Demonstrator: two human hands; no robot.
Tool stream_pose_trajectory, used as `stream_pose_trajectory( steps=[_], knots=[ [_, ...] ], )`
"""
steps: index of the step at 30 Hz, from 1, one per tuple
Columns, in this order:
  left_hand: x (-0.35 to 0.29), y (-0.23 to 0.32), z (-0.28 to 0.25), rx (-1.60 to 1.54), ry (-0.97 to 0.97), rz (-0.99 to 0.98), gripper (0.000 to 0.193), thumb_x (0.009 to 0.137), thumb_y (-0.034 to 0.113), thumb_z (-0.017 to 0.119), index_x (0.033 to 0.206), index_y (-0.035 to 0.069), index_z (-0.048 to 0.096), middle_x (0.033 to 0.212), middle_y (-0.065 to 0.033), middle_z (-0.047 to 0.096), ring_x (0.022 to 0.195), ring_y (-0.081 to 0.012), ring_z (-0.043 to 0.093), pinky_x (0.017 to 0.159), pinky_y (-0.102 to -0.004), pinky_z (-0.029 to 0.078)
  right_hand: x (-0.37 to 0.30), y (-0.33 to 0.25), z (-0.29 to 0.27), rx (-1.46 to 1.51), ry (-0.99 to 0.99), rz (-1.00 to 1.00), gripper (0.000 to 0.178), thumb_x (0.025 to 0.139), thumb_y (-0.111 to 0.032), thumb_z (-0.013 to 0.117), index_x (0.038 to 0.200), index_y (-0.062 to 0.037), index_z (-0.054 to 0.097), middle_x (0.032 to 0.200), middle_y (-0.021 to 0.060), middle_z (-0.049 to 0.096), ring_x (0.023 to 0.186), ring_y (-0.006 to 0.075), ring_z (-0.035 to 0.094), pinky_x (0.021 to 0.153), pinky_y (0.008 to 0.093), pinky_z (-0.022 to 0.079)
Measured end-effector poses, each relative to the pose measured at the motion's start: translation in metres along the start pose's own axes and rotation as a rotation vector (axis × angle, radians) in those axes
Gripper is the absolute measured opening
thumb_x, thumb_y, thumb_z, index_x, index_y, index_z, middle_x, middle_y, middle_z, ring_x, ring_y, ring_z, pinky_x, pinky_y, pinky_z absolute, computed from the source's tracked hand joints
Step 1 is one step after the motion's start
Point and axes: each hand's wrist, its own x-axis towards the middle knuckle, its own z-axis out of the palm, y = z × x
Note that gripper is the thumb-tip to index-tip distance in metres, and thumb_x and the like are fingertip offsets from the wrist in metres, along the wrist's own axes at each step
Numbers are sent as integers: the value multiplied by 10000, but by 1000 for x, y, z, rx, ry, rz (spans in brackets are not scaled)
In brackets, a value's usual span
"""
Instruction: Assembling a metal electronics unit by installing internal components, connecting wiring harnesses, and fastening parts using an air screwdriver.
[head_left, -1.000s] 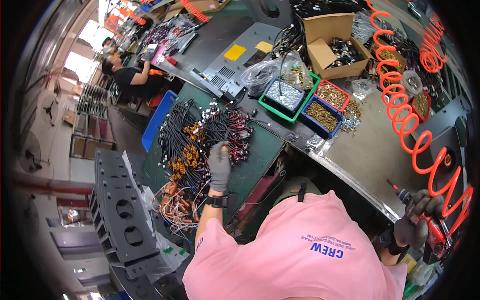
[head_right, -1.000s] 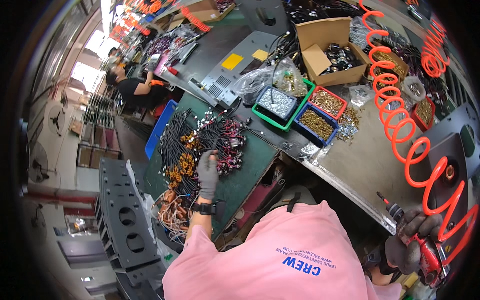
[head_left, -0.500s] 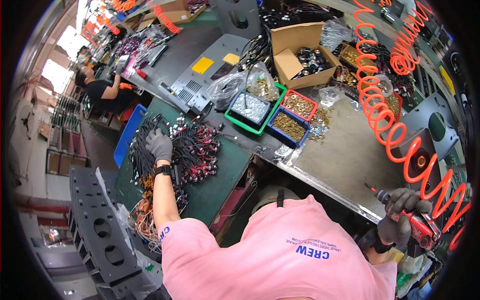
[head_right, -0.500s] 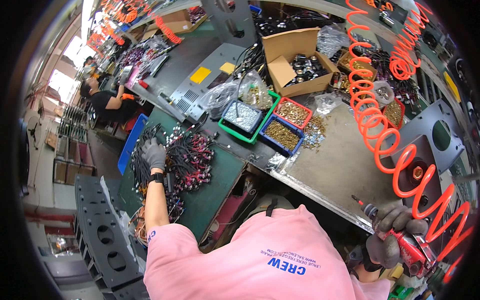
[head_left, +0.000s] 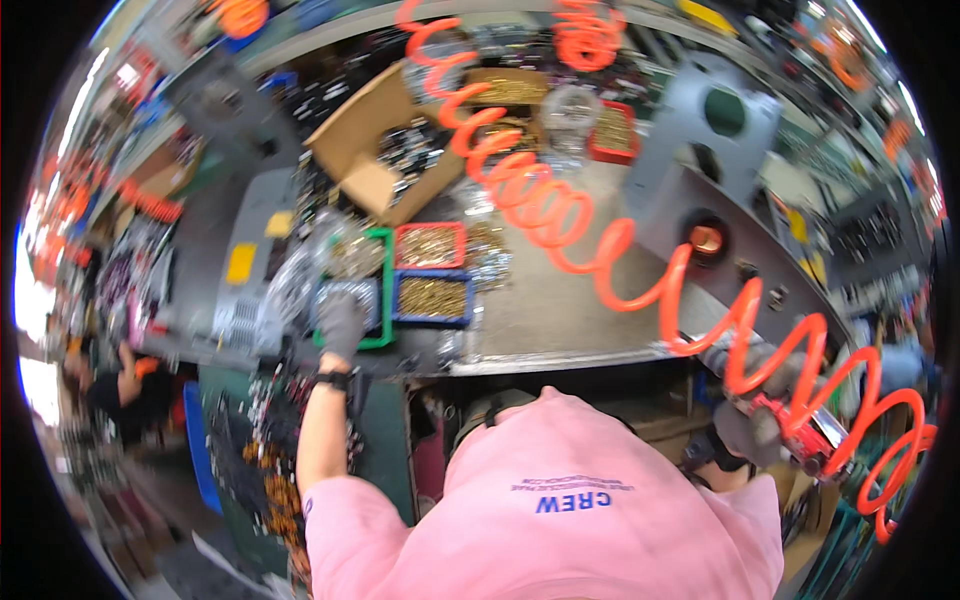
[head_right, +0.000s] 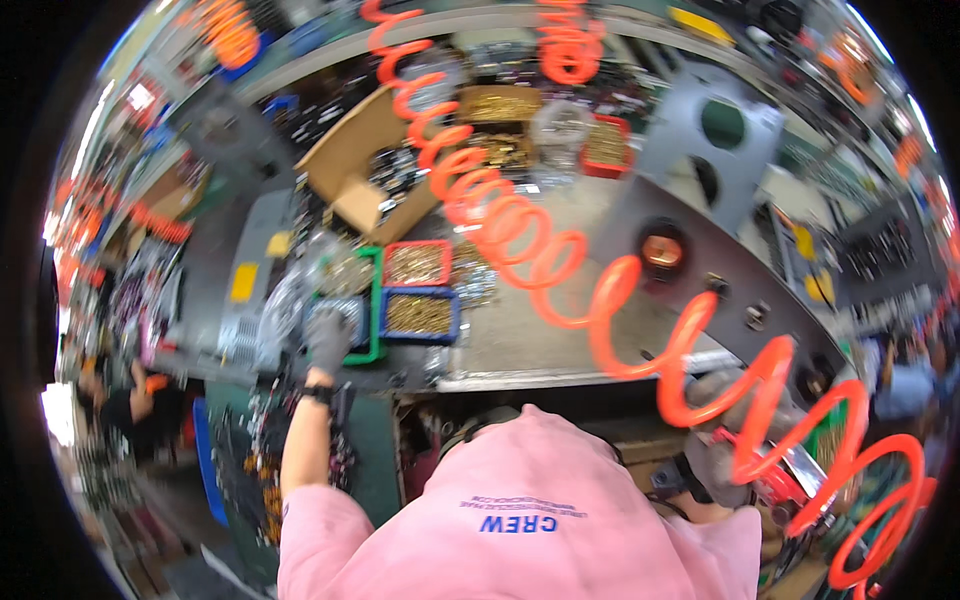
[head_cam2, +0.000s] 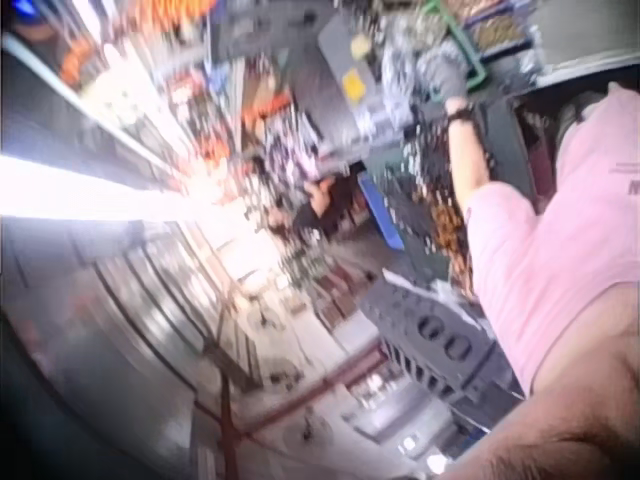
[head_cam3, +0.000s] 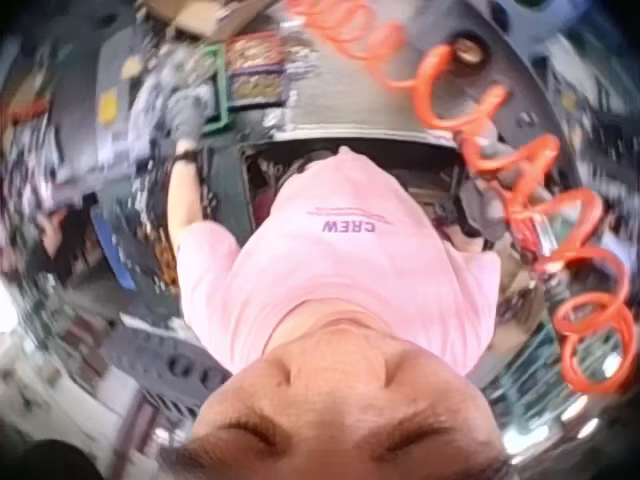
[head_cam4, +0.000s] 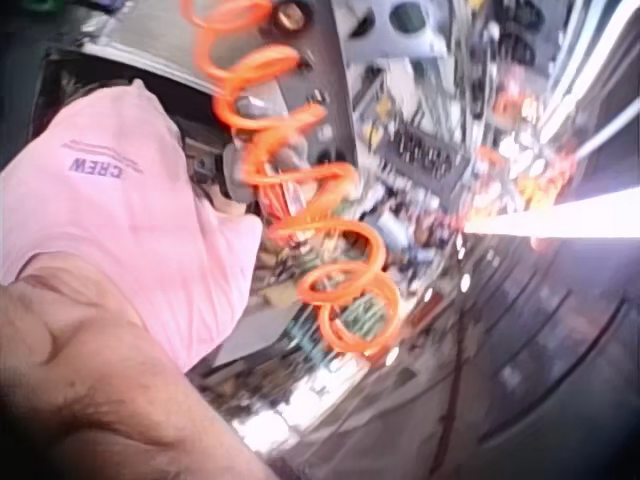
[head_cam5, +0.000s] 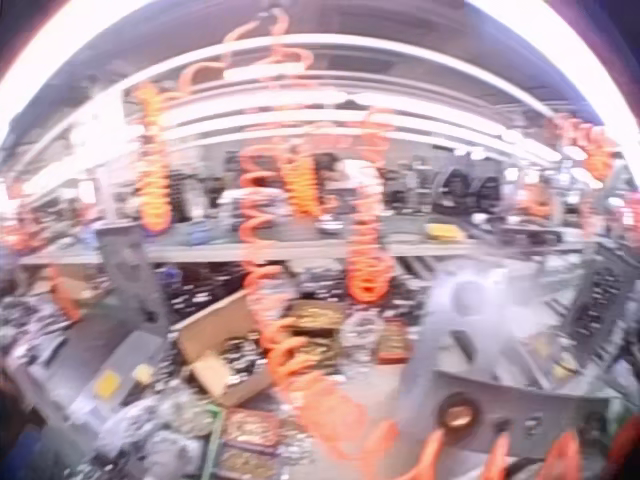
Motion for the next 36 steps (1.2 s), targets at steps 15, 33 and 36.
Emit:
stream_pose_trajectory(
  steps=[15,33,36],
  knots=[
    [1,29,-23,-76,45,9,199,830,199,484,879,53,610,863,-153,577,834,-350,522,724,-425,414,-7,-42,-30,-317,-41,-281,284,718,-46,654,765,-56,374,546,45,439,402,167,494,404,334,458],
    [-28,413,-92,-1624,-1578,589,245,858,152,531,1001,-42,573,786,-54,564,696,-126,518,651,-247,424,-21,-74,-26,-501,-44,-417,301,766,-113,669,881,-40,400,591,65,495,464,184,549,450,343,511],
    [-34,422,-104,-1791,-1763,377,232,861,140,535,1018,-30,530,794,-65,573,679,-137,546,655,-239,440,-25,-72,-24,-515,35,-472,283,739,-52,663,868,-36,412,584,66,493,461,191,549,451,354,509]
  ],
)
